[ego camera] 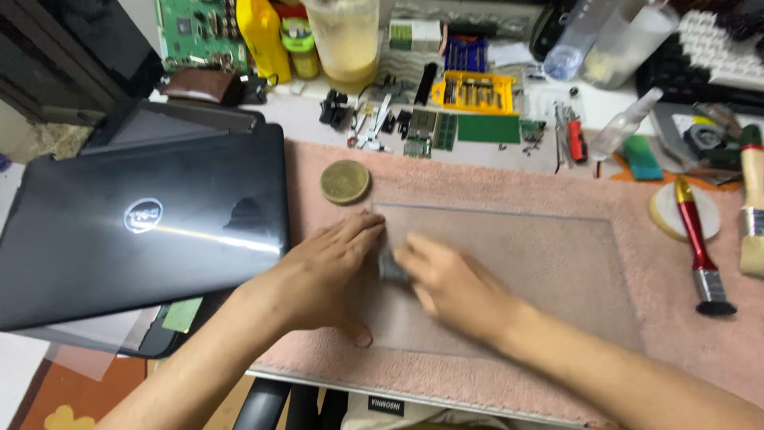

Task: The person cleans a rectangular surface on a desk using a small round sponge and a grey cloth. They rub the surface with the sponge, then switch to the cloth to wipe the area.

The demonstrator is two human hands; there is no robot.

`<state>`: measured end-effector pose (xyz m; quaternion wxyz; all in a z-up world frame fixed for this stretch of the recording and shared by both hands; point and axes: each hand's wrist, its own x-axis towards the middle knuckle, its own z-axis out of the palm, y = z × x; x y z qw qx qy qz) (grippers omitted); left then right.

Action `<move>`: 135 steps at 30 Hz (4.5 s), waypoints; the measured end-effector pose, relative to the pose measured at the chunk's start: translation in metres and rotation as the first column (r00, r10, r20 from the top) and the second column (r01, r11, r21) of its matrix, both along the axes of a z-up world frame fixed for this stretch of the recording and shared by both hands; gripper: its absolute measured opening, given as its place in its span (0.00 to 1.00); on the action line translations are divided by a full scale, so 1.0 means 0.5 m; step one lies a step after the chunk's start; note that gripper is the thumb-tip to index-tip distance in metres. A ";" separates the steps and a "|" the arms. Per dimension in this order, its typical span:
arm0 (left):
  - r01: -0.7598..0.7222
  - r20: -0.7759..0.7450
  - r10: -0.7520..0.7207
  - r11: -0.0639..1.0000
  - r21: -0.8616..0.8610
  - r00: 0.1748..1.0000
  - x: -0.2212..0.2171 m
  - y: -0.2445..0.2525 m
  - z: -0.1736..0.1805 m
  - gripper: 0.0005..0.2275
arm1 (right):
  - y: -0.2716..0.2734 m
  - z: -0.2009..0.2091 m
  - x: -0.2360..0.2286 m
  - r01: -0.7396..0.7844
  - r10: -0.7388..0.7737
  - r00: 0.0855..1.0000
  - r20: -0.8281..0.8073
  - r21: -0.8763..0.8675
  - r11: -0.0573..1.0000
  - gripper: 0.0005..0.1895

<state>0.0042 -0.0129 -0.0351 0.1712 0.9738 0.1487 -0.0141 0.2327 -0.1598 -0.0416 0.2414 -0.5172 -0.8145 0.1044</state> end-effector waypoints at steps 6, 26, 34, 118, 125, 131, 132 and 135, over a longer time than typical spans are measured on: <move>-0.011 -0.080 0.010 1.000 -0.010 0.997 -0.005 0.005 -0.013 0.81 | 0.150 -0.013 0.063 0.191 -0.189 0.982 -0.031 0.146 0.971 0.18; -0.100 -0.351 0.122 0.992 0.080 0.928 0.054 -0.015 0.040 0.81 | -0.172 0.007 -0.023 -0.040 0.035 0.996 -0.077 -0.064 0.997 0.14; -0.088 -0.331 0.117 0.991 0.101 0.936 0.058 -0.003 0.007 0.83 | -0.009 -0.003 0.061 0.202 -0.202 0.979 -0.008 0.036 0.979 0.16; -0.588 0.443 0.494 0.803 0.097 0.748 0.150 -0.198 -0.040 0.19 | -0.091 0.014 0.085 0.400 -0.415 0.906 0.085 0.151 0.904 0.21; -0.539 0.488 0.463 0.842 0.019 0.740 0.150 -0.200 -0.036 0.19 | -0.283 0.015 0.028 0.227 -0.230 0.972 0.055 0.052 0.973 0.28; -0.507 0.600 0.385 0.861 0.042 0.702 0.141 -0.208 -0.026 0.16 | -0.186 -0.014 0.094 0.272 -0.283 0.948 0.143 0.097 0.958 0.30; -0.505 0.566 0.407 0.863 0.019 0.717 0.140 -0.209 -0.023 0.19 | -0.149 -0.014 0.112 0.327 -0.339 0.931 0.138 0.103 0.940 0.29; -0.492 0.562 0.387 0.870 0.040 0.731 0.145 -0.199 -0.049 0.22 | -0.032 -0.036 0.174 0.391 -0.413 0.905 0.098 0.184 0.902 0.26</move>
